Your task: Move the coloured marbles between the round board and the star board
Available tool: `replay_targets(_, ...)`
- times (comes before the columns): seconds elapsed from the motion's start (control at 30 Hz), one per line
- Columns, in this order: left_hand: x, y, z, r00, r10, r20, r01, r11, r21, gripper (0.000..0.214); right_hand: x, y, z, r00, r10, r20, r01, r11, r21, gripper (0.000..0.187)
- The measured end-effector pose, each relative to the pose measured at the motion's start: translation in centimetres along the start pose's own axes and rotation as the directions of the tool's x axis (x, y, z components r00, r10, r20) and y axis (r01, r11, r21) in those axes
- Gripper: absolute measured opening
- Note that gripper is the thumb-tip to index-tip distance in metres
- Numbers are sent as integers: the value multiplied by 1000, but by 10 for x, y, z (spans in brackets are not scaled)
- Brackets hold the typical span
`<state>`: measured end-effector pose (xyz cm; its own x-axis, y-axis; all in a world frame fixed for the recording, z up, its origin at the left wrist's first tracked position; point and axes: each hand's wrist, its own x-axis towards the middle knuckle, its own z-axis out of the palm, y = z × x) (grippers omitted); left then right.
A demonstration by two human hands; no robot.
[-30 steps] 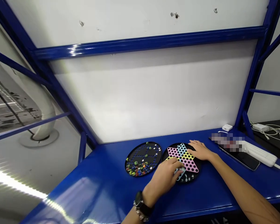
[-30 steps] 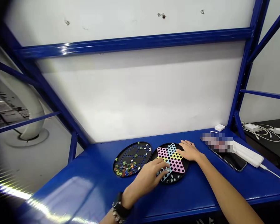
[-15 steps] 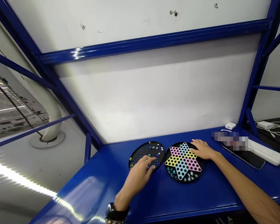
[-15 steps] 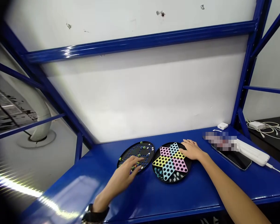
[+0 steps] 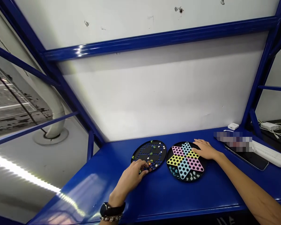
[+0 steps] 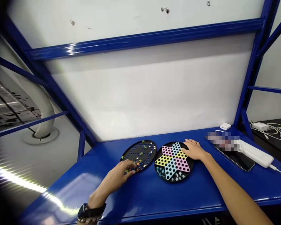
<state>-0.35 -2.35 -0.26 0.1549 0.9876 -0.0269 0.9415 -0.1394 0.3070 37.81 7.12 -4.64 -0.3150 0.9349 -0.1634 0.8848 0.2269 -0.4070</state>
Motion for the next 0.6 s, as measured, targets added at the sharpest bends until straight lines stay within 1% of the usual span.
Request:
replay_targets(0.1, 4, -4, 0, 999, 4, 42, -2, 999, -33, 23, 1, 0, 0, 1000, 3, -1, -3, 1000, 6, 76)
replay_targets(0.27, 11, -14, -7, 991, 56, 125, -38, 990, -139, 27, 2, -1, 1, 1000, 9, 6, -9, 1000, 14, 77)
replay_targets(0.33, 13, -15, -9, 989, 62, 132, -41, 987, -156, 27, 2, -1, 1, 1000, 10, 5, -10, 1000, 14, 77)
replay_targets(0.4, 16, -13, -9, 995, 47, 90, -33, 988, -151, 28, 2, -1, 1, 1000, 5, 3, -5, 1000, 17, 77)
replay_targets(0.53, 25, -2, -5, 999, 25, -47, -29, 996, -83, 30, 2, -1, 1, 1000, 6, 4, -6, 1000, 15, 77)
replay_targets(0.6, 31, 5, 0, 997, 45, -63, -46, 999, -18, 26, 2, -1, 0, 1000, 6, 4, -6, 1000, 13, 77)
